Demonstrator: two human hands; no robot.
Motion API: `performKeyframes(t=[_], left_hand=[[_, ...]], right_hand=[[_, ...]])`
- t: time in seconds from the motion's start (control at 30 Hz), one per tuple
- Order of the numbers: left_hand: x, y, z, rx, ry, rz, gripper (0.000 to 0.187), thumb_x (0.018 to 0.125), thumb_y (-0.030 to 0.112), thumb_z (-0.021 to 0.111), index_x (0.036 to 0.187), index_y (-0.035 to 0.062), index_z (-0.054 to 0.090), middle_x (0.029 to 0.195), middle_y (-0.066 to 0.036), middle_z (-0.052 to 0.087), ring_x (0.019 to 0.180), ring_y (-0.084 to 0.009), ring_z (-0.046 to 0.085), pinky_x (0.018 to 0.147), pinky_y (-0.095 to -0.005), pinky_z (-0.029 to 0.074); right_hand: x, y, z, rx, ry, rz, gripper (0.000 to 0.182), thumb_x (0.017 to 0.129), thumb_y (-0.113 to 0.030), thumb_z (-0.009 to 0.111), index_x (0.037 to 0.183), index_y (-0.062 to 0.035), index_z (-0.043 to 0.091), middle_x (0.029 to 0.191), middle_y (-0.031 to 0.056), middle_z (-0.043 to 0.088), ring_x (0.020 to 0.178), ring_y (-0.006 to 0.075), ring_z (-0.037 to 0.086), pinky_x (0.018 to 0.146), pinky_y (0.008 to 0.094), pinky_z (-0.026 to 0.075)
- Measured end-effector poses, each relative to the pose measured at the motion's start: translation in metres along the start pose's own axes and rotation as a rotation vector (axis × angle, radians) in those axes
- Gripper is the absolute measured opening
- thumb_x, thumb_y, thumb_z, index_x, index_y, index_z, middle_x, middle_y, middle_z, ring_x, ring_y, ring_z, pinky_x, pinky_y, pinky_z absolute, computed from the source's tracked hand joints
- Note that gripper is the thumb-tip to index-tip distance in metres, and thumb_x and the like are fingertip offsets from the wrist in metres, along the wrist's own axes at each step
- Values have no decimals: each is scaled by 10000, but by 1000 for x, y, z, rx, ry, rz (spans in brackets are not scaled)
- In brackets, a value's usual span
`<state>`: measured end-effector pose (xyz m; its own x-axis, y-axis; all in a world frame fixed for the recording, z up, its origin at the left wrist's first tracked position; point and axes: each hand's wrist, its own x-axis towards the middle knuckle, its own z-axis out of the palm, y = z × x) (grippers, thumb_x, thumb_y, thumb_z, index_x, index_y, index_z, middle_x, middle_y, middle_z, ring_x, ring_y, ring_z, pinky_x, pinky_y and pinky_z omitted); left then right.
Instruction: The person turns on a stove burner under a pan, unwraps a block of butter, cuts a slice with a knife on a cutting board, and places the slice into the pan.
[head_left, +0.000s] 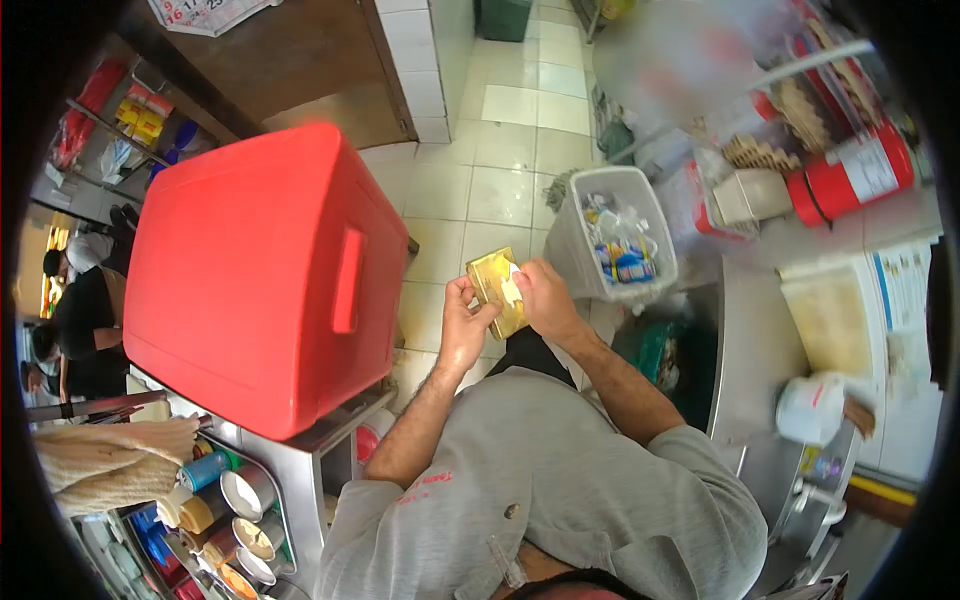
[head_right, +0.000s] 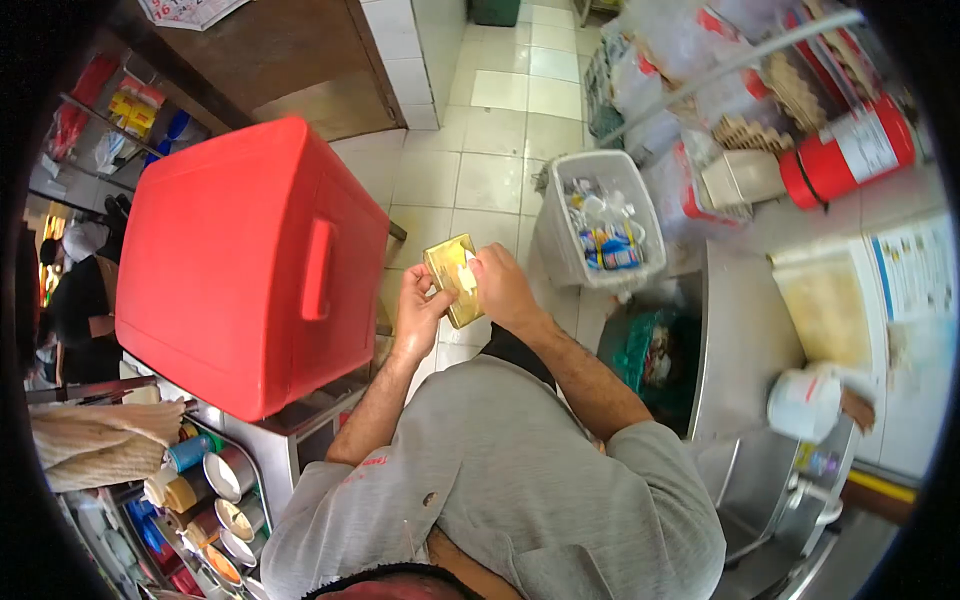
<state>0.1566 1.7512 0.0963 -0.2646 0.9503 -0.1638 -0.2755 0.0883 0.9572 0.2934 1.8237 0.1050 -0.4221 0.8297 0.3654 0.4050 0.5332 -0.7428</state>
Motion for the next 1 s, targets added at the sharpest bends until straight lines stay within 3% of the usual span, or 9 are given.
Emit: performKeyframes(t=[0.07, 0.13, 0.17, 0.27, 0.4, 0.5, 0.7, 0.93, 1.0], left_hand=[[40, 11, 5, -138, 45, -127, 408, 795, -49, 555, 1142, 25, 352, 1100, -109, 536, 963, -160, 565, 763, -310, 509], [77, 30, 11, -223, 94, -179, 413, 790, -59, 548, 1142, 24, 348, 1105, -112, 529, 972, -161, 555, 771, -306, 503], [97, 40, 15, -311, 111, -232, 418, 785, -68, 541, 1142, 24, 344, 1110, -115, 522, 981, -163, 545, 780, -302, 497], [152, 63, 28, -348, 180, -157, 411, 784, -70, 546, 1132, 29, 352, 1101, -116, 528, 943, -169, 559, 771, -295, 497], [214, 78, 24, -234, 304, -47, 423, 778, -67, 555, 1140, 20, 353, 1093, -125, 529, 932, -171, 563, 767, -294, 496], [256, 82, 9, -179, 352, 45, 445, 779, -45, 573, 1161, -9, 347, 1084, -146, 533, 967, -173, 550, 787, -291, 483], [339, 96, -37, -170, 452, 64, 499, 835, -31, 526, 1284, 6, 311, 1158, -134, 514, 1049, -191, 516, 893, -306, 433], [421, 127, -88, -339, 624, 120, 538, 883, 35, 509, 1360, 19, 261, 1144, -154, 522, 1003, -177, 530, 835, -290, 450], [437, 137, -104, -224, 691, 134, 564, 884, 23, 502, 1382, 39, 237, 1138, -149, 518, 990, -173, 534, 829, -288, 454]], right_hand=[[37, 29, 1, 97, -22, 64, 132, 869, -118, 547, 833, 6, 517, 738, 135, 520, 673, 285, 523, 612, 355, 433], [82, 51, -3, 369, -53, 394, 159, 893, -133, 529, 841, 16, 514, 697, 107, 532, 637, 192, 507, 601, 322, 427], [105, 58, -7, 428, -92, 420, 183, 919, -159, 526, 838, 5, 520, 695, -2, 480, 680, 67, 421, 600, 252, 391], [175, 83, -9, 403, -122, 339, 153, 898, -139, 536, 864, 9, 514, 677, 70, 530, 640, 130, 486, 616, 293, 432], [265, 77, -8, 487, -283, 252, 145, 868, -99, 572, 965, 0, 528, 758, 83, 543, 678, 151, 519, 641, 303, 449], [331, 82, 6, 215, -410, -232, 326, 800, -43, 614, 1119, -49, 547, 934, 115, 542, 817, 249, 571, 677, 322, 485], [439, 112, 69, 166, -654, -491, 146, 809, 2, 606, 954, -2, 622, 888, 111, 565, 764, 244, 580, 656, 313, 486], [540, 93, 129, 351, -669, -480, 93, 810, -23, 624, 899, 1, 613, 856, 104, 577, 763, 234, 585, 648, 310, 488], [567, 86, 153, 366, -684, -536, 57, 829, -31, 608, 876, 0, 605, 826, 99, 575, 739, 238, 582, 643, 311, 488]])
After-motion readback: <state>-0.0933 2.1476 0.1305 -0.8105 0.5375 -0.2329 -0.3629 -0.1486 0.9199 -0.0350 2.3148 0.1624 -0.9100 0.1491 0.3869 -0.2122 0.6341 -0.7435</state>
